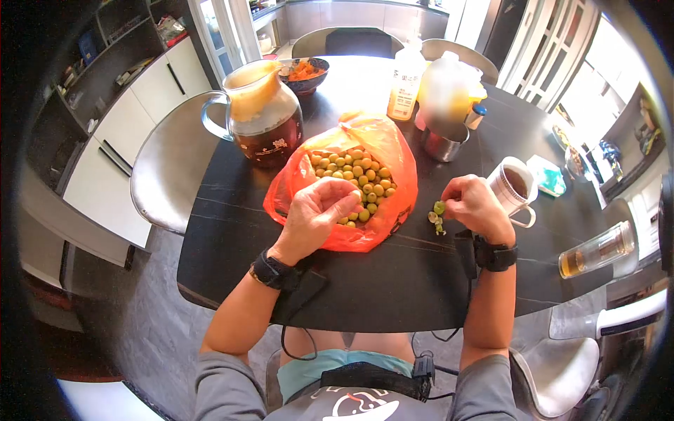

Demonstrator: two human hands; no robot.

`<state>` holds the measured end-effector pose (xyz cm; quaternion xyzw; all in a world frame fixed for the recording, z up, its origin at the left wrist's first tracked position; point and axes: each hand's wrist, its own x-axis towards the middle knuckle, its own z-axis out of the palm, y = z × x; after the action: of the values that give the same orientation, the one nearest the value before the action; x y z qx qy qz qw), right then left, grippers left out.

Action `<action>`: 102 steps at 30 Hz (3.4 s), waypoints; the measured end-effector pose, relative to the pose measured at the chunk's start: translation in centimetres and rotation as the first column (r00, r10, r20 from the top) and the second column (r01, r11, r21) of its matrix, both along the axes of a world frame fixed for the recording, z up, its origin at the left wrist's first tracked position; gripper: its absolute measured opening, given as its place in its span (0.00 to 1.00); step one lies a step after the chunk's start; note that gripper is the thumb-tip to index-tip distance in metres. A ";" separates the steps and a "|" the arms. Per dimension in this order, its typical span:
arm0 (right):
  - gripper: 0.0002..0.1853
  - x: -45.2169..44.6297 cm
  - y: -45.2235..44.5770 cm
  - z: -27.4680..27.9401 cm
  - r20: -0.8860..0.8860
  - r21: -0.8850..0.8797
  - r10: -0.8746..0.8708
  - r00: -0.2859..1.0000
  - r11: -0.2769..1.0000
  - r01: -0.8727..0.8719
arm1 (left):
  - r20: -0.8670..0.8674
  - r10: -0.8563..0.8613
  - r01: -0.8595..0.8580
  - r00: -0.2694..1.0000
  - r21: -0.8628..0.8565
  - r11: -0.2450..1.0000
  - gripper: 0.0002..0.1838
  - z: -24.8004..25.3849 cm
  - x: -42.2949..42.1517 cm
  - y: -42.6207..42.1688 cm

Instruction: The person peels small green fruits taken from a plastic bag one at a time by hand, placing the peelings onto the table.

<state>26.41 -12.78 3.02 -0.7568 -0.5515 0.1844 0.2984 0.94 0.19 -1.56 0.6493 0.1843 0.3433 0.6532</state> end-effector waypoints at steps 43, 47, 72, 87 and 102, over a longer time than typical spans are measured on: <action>0.10 -1.5 0.6 0.8 0.198 0.071 0.000 0.980 0.997 -0.014 | -0.004 0.007 -0.007 1.000 0.034 0.999 0.10 0.5 -0.2 -0.3; 0.09 -0.9 0.9 -0.2 0.130 0.116 -0.009 0.991 0.993 -0.006 | -0.001 0.021 -0.021 1.000 0.046 0.999 0.10 0.4 -0.2 -0.3; 0.05 -5.7 2.7 -0.7 0.190 0.513 0.179 0.965 0.820 -0.253 | 0.600 -0.745 0.661 0.290 0.438 0.610 0.06 9.3 -3.1 -9.4; 0.06 -6.1 2.5 -0.9 0.245 0.559 0.210 0.946 0.767 -0.315 | -0.165 0.364 0.040 0.916 0.944 0.329 0.10 1.7 0.0 4.9; 0.08 -8.0 2.9 -1.9 -0.238 0.517 0.388 0.890 0.826 -0.222 | -0.105 -0.015 0.035 0.994 0.194 0.980 0.11 2.8 -1.2 -0.4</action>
<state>18.42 -9.88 1.09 -0.5179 -0.6364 0.2141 0.5301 -0.25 -0.24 1.20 0.7295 0.1751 0.3175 0.5800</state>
